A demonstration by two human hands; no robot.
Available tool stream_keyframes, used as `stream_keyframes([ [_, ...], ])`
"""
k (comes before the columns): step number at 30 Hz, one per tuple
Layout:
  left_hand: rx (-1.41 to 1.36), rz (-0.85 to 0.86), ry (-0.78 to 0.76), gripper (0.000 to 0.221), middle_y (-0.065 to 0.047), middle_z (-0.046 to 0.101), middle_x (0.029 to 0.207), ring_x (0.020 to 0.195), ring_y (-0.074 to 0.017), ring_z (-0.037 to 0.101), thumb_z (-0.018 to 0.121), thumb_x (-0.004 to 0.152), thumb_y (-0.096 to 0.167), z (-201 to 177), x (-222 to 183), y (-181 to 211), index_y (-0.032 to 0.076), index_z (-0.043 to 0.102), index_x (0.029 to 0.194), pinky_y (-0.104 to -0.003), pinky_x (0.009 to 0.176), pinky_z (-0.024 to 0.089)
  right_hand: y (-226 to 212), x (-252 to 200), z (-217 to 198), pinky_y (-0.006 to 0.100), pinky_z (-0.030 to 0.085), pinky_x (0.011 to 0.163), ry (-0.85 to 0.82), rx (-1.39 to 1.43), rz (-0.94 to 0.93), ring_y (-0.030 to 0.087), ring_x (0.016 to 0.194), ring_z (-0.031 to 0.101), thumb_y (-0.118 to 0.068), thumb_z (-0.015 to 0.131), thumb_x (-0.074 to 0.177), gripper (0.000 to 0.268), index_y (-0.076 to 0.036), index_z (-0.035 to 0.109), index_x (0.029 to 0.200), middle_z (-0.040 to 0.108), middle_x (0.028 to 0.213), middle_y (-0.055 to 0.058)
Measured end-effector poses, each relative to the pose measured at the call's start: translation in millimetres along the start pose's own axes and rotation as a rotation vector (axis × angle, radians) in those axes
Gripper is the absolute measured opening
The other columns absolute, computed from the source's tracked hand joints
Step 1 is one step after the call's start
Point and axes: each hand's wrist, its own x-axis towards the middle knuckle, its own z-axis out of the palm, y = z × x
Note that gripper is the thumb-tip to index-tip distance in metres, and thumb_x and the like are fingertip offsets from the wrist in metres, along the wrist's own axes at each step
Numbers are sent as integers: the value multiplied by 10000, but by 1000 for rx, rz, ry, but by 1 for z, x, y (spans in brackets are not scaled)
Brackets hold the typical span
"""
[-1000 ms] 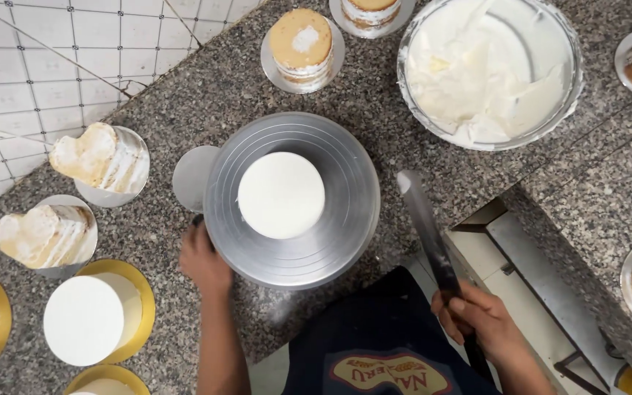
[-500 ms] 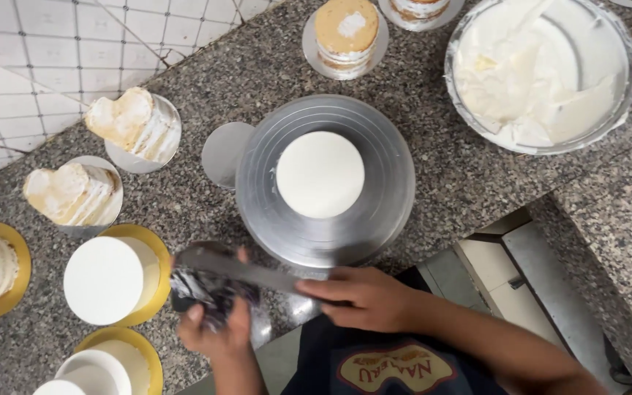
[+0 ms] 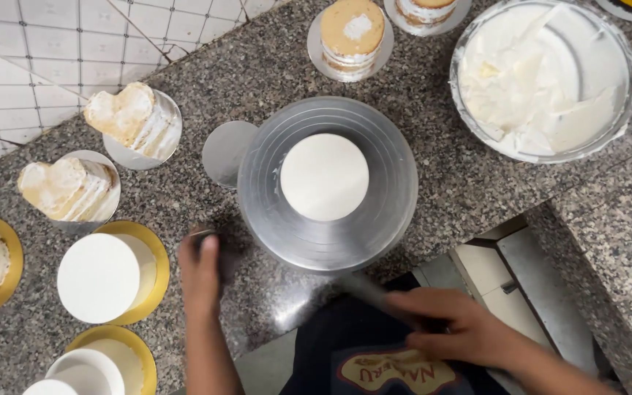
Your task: The person spreads white frosting over the top of a layered cake on a rotating turntable using a spatula, rotating the turntable to smooth the surface. They then lift the finished cake aside, stack cake boards, and begin frosting another cake layer on the counter.
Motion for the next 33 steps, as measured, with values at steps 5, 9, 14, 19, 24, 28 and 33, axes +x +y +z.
stream_keyframes([
  [5,330,-44,-108,678,-232,560,1421,1320,-377,502,379,1076,546,77,79,48,-30,573,1377,-470,1126,341,38,-49,-15,319,462,524,463,654,-144,174,586,564,-12,645,1034,320,170,565,1285,642,822,128],
  [9,84,-320,-456,603,-143,654,1328,1237,-251,602,422,1024,505,128,143,74,25,621,1332,-385,1093,415,-14,-26,-8,251,400,421,654,642,-85,88,499,462,-48,542,968,573,56,436,1521,667,880,160],
  [14,43,-498,-520,503,-168,696,1241,1112,-250,660,548,997,429,140,103,113,11,642,1263,-399,990,507,-4,-19,-11,256,372,386,680,523,171,84,451,436,1,556,899,713,-77,395,1589,646,859,122],
  [19,569,149,-619,331,-76,654,1206,1150,-206,634,533,991,265,9,-132,-120,82,611,1255,-354,1002,478,11,-35,-4,284,538,646,551,30,546,138,712,586,-72,667,907,681,-120,465,1556,614,843,125],
  [24,337,-452,-784,267,-89,811,1079,1041,-208,763,683,929,226,54,-139,62,56,787,1107,-319,937,567,11,-42,8,301,551,916,506,3,511,203,1088,753,-84,701,838,620,-94,594,1449,760,1144,111],
  [28,-2,-465,-1269,399,-92,688,1300,1234,-200,656,648,997,263,153,-90,169,22,654,1314,-319,1060,501,19,-39,15,310,617,873,489,-189,415,209,1058,755,-129,707,834,648,-172,609,1472,762,1146,98],
  [33,-207,-705,-1418,533,-108,655,1264,1181,-174,630,682,973,272,197,-87,174,25,548,1426,-325,1025,511,16,-30,18,333,615,856,486,-108,367,247,1074,736,-104,725,822,638,-146,600,1446,748,1176,139],
])
